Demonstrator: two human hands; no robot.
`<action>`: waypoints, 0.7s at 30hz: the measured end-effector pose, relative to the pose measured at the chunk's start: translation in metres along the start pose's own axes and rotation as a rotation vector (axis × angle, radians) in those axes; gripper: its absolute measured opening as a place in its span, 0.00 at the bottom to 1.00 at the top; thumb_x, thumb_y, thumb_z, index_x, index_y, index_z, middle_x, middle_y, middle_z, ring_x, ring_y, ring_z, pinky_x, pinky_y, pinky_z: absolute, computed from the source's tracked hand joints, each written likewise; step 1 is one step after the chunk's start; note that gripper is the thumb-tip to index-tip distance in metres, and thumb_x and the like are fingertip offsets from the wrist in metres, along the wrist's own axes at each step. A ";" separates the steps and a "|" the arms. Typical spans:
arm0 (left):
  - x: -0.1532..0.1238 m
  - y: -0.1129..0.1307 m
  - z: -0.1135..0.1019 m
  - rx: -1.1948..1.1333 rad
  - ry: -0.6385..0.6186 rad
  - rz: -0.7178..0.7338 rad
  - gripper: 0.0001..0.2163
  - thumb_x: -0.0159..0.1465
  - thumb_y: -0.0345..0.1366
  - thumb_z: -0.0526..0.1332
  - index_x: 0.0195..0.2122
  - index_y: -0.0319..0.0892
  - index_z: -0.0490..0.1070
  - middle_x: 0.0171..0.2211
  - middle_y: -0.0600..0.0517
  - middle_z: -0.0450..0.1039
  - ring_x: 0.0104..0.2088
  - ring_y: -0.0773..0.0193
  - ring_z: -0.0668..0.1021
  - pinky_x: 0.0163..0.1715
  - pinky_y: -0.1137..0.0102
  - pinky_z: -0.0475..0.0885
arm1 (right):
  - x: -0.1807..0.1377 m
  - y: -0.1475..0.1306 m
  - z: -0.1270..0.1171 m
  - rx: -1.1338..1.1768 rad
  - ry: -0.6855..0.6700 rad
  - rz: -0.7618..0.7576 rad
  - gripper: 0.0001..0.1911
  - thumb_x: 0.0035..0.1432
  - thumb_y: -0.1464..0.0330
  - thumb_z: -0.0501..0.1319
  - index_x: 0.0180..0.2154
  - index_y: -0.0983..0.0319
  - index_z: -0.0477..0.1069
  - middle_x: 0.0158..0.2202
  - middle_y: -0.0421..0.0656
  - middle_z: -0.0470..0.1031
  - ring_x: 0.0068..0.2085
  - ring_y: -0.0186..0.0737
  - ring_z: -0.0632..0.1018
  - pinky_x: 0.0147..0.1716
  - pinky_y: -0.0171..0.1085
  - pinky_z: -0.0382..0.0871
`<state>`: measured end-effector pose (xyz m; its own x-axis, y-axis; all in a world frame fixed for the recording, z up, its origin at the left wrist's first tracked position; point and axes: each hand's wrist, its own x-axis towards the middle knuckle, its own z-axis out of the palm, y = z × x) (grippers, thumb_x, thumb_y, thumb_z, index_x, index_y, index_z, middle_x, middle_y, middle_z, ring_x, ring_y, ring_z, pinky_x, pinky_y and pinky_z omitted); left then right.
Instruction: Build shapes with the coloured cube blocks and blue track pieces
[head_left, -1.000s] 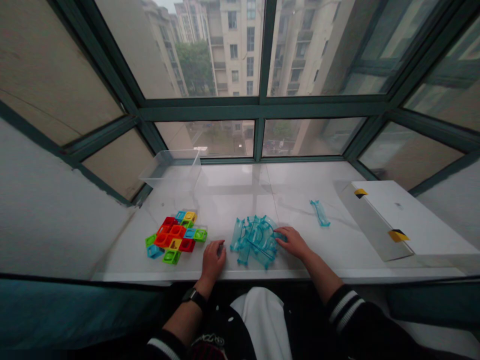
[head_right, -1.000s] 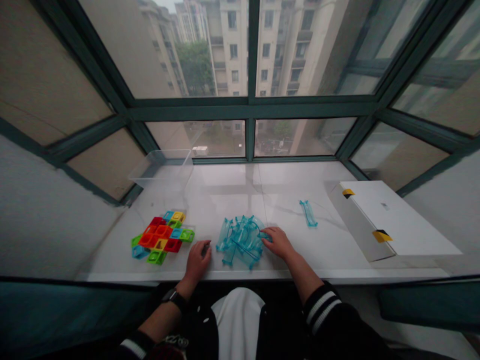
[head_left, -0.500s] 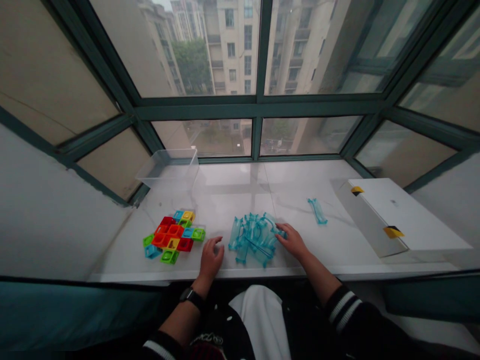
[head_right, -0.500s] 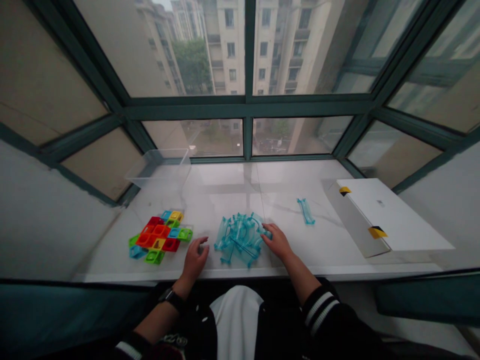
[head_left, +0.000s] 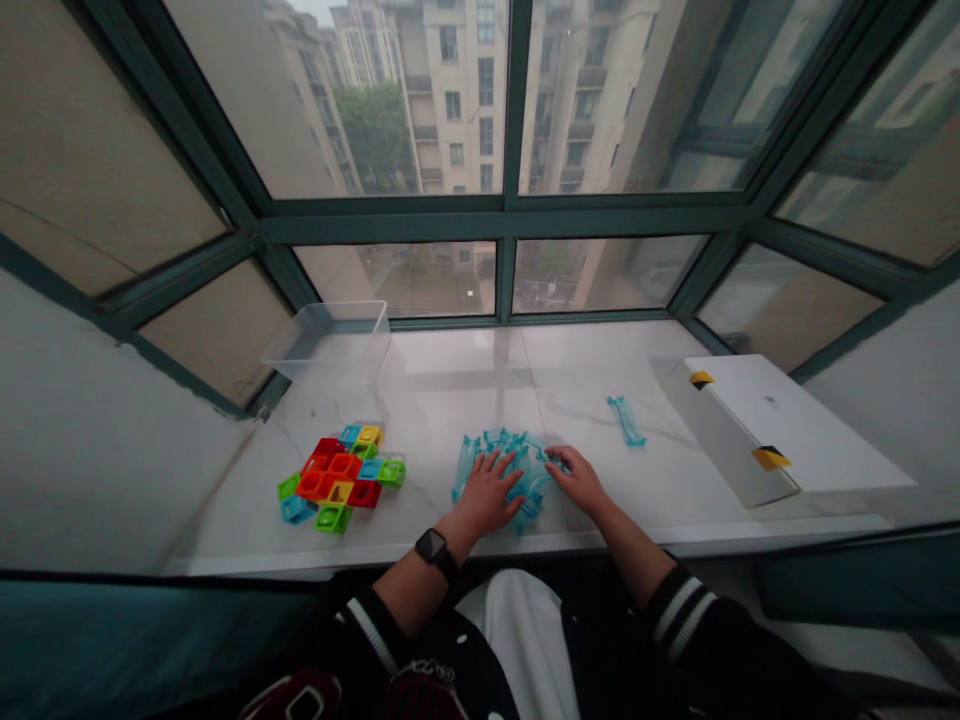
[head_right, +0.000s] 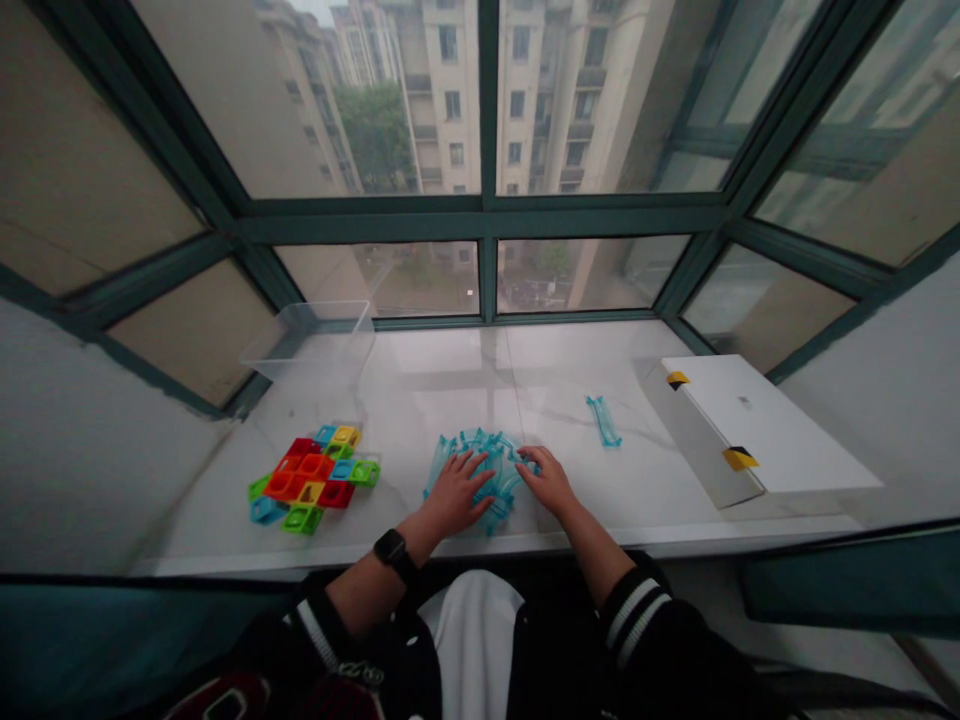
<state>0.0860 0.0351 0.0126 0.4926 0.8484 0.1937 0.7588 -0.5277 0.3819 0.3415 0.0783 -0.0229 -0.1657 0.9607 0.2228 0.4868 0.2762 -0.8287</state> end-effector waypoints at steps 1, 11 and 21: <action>0.000 -0.001 0.002 0.005 -0.002 -0.010 0.22 0.65 0.44 0.67 0.61 0.51 0.73 0.71 0.45 0.61 0.71 0.38 0.62 0.69 0.37 0.53 | 0.000 0.001 0.001 0.010 0.014 0.023 0.17 0.63 0.56 0.62 0.48 0.58 0.77 0.47 0.47 0.79 0.46 0.47 0.79 0.51 0.48 0.75; -0.010 -0.010 0.002 0.016 0.004 -0.019 0.20 0.66 0.42 0.66 0.60 0.49 0.73 0.71 0.44 0.61 0.71 0.41 0.61 0.70 0.39 0.54 | 0.004 -0.004 0.021 0.310 0.125 0.244 0.26 0.59 0.46 0.64 0.47 0.59 0.75 0.44 0.47 0.82 0.41 0.48 0.79 0.42 0.46 0.77; -0.003 0.009 -0.028 -0.323 0.207 -0.169 0.16 0.71 0.44 0.60 0.56 0.47 0.76 0.51 0.44 0.78 0.52 0.51 0.78 0.57 0.52 0.73 | 0.003 -0.060 0.013 0.062 0.063 -0.136 0.14 0.65 0.59 0.65 0.50 0.56 0.75 0.49 0.47 0.77 0.53 0.49 0.78 0.57 0.51 0.72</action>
<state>0.0795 0.0294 0.0404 0.2515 0.9297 0.2692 0.6328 -0.3684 0.6810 0.3007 0.0643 0.0211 -0.1715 0.9151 0.3649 0.4094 0.4031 -0.8185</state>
